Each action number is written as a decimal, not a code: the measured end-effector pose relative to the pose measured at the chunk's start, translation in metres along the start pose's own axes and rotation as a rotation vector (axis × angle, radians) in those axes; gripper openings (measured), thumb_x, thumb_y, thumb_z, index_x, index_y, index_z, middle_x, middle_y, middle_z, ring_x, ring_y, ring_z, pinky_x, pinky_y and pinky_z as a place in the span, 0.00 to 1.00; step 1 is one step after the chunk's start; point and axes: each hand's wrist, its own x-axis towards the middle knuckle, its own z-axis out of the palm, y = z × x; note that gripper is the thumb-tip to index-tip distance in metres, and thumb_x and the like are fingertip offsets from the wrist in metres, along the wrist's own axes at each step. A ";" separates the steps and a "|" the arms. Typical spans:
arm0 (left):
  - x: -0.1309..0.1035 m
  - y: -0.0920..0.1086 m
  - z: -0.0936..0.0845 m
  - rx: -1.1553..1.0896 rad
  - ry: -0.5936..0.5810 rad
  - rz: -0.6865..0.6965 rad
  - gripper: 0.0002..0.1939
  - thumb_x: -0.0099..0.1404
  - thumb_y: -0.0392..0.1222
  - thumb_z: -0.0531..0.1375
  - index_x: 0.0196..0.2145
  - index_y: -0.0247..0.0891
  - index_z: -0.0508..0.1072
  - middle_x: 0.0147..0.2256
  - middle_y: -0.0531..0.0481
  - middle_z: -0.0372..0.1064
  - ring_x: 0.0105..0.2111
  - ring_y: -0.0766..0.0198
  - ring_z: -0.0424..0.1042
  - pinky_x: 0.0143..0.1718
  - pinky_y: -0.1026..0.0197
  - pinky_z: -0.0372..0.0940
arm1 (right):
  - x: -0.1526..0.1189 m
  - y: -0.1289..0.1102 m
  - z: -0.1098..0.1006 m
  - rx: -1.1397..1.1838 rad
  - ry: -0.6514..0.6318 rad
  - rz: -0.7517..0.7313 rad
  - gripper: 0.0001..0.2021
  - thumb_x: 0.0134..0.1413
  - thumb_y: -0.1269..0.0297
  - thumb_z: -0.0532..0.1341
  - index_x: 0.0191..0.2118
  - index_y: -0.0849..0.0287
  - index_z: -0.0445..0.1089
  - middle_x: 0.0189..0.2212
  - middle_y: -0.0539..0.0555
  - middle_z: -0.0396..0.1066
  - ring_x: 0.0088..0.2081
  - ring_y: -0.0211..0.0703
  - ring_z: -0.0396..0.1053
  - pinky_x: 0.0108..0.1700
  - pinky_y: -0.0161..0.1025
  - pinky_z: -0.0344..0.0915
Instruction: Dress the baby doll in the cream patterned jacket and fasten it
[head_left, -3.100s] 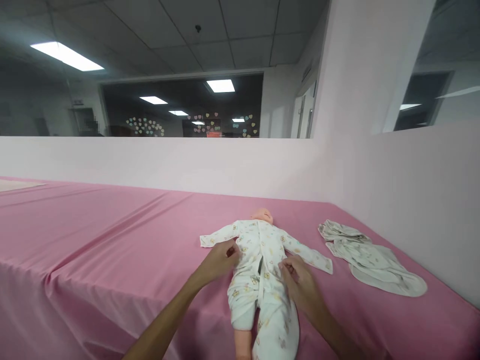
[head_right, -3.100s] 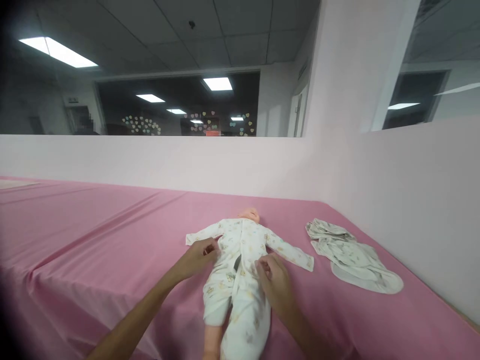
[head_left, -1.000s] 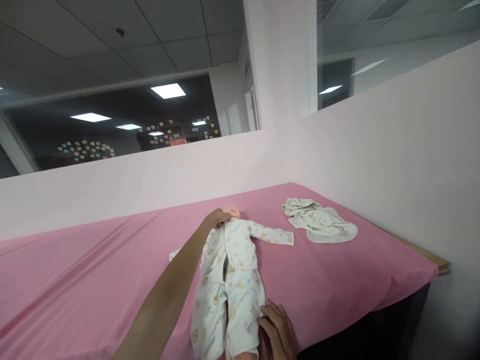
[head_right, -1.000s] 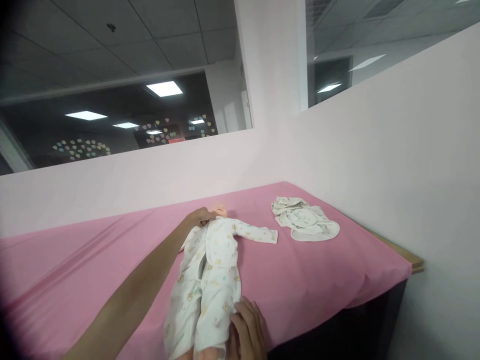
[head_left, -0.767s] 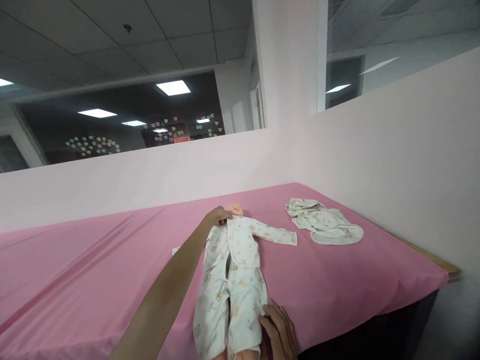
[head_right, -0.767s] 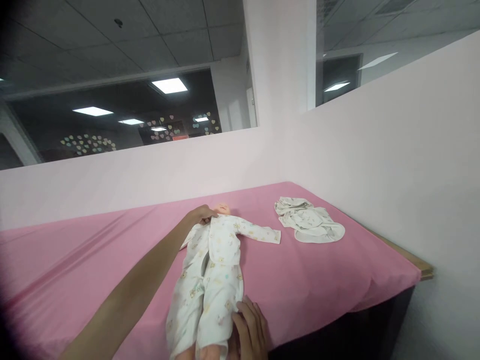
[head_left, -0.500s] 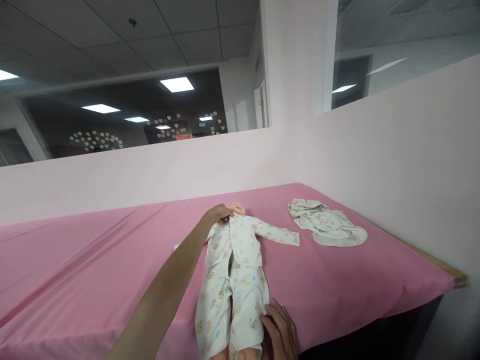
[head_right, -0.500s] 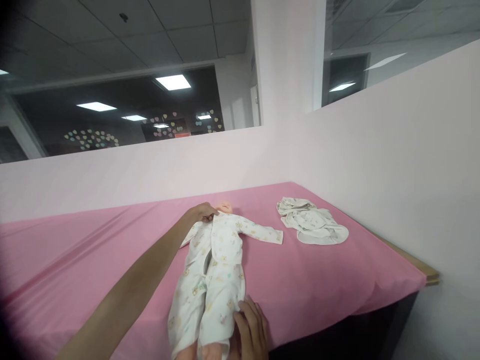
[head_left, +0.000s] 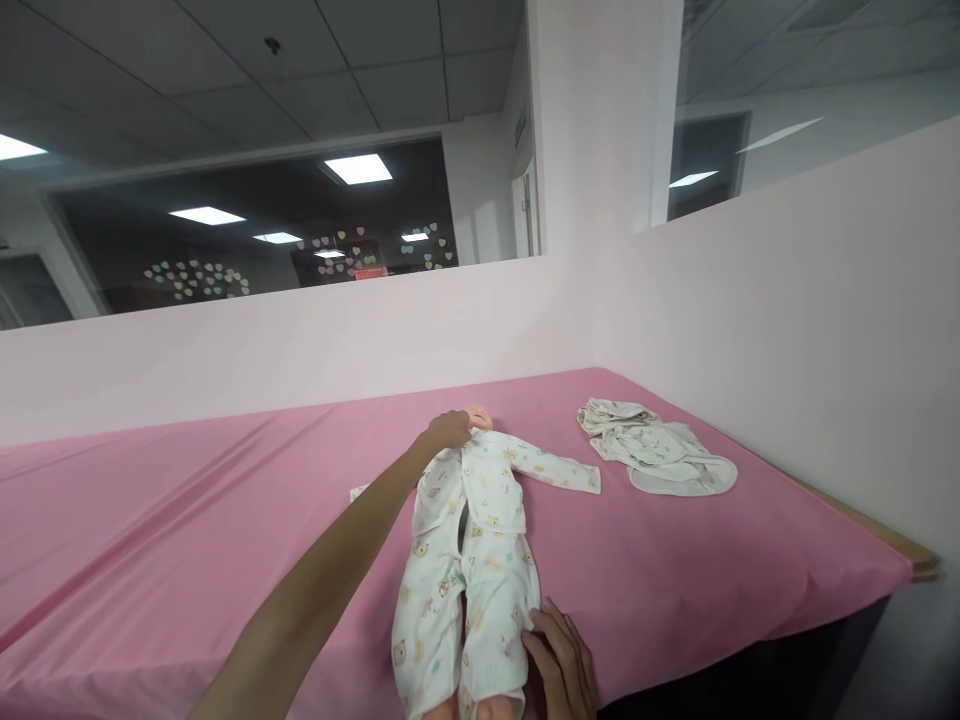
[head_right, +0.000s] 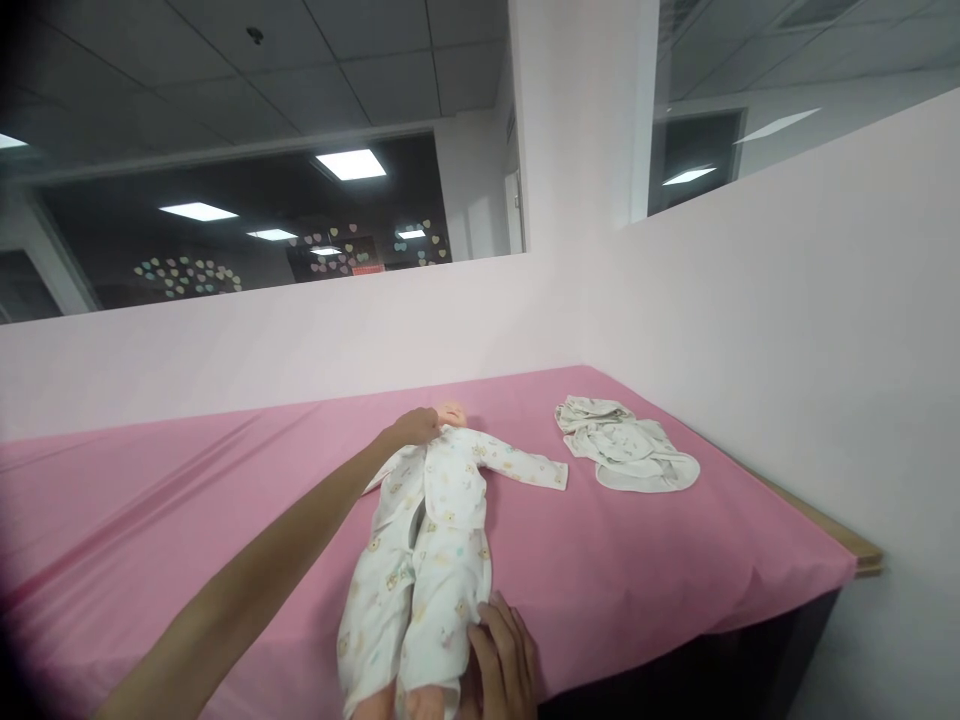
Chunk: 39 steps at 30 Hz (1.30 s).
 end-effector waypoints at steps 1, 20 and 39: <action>-0.003 0.001 0.000 -0.018 -0.025 0.020 0.06 0.51 0.28 0.59 0.22 0.38 0.71 0.22 0.52 0.65 0.31 0.63 0.68 0.27 0.66 0.55 | 0.000 0.000 0.000 -0.004 0.002 -0.002 0.15 0.61 0.66 0.53 0.51 0.56 0.69 0.47 0.59 0.71 0.54 0.54 0.69 0.52 0.52 0.69; -0.038 -0.012 0.003 -0.226 -0.057 -0.013 0.14 0.50 0.31 0.57 0.18 0.39 0.53 0.17 0.53 0.61 0.26 0.62 0.71 0.24 0.65 0.64 | 0.000 -0.001 -0.001 -0.012 -0.017 0.012 0.15 0.62 0.65 0.52 0.52 0.55 0.68 0.49 0.59 0.71 0.54 0.53 0.69 0.53 0.51 0.69; -0.049 0.021 0.023 0.434 0.174 -0.069 0.16 0.58 0.25 0.53 0.45 0.30 0.66 0.41 0.35 0.70 0.42 0.49 0.72 0.37 0.58 0.61 | 0.002 -0.002 -0.002 -0.021 -0.006 0.005 0.15 0.61 0.66 0.53 0.51 0.55 0.69 0.48 0.58 0.71 0.54 0.53 0.69 0.53 0.50 0.69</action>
